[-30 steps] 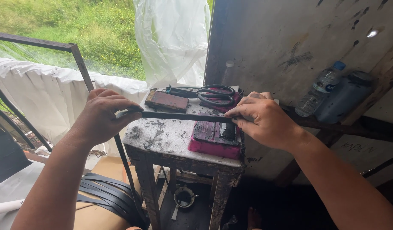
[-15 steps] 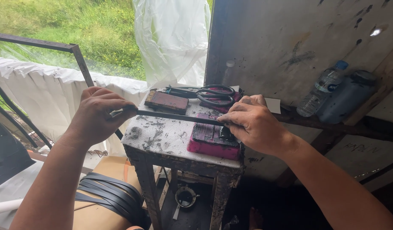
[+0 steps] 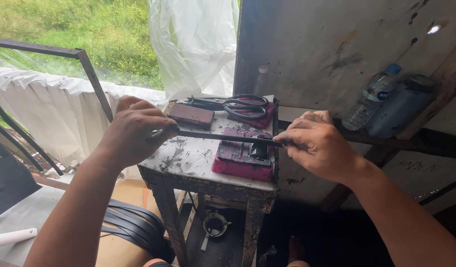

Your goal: Applying edge paint to leather strips using a roller applicator and hanging them on a line to dry.

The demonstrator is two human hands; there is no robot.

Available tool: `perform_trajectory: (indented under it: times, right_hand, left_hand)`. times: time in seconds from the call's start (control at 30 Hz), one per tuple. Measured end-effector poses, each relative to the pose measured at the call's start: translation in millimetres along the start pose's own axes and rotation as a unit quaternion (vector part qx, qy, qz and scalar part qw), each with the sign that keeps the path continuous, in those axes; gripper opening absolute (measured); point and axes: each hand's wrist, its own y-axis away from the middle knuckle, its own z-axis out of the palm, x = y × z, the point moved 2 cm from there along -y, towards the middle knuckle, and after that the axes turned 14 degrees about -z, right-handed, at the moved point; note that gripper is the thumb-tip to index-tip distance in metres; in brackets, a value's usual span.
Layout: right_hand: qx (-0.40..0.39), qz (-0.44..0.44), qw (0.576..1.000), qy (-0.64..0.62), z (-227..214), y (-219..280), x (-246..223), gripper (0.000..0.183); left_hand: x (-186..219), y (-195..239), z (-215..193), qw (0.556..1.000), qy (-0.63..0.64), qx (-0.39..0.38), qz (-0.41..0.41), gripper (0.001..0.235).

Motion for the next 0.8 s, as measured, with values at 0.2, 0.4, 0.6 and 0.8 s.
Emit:
perform_trajectory:
  times: [0.2, 0.4, 0.6, 0.8]
  right_hand:
    - [0.002, 0.018, 1.000, 0.013, -14, 25, 6, 0.017]
    - [0.027, 0.085, 0.996, 0.016, -18, 64, 23, 0.025]
    - [0.026, 0.106, 0.994, 0.030, -36, 88, 26, 0.023]
    - [0.019, 0.147, 0.988, 0.053, -52, 112, 28, 0.023]
  left_hand:
    - [23, -9, 11, 0.998, 0.016, 0.001, 0.054, 0.009]
    - [50, -18, 13, 0.991, 0.017, -0.014, 0.134, 0.018]
    - [79, -27, 19, 0.987, 0.006, -0.031, 0.159, 0.014]
    - [105, -33, 26, 0.981, 0.021, -0.044, 0.188, 0.012]
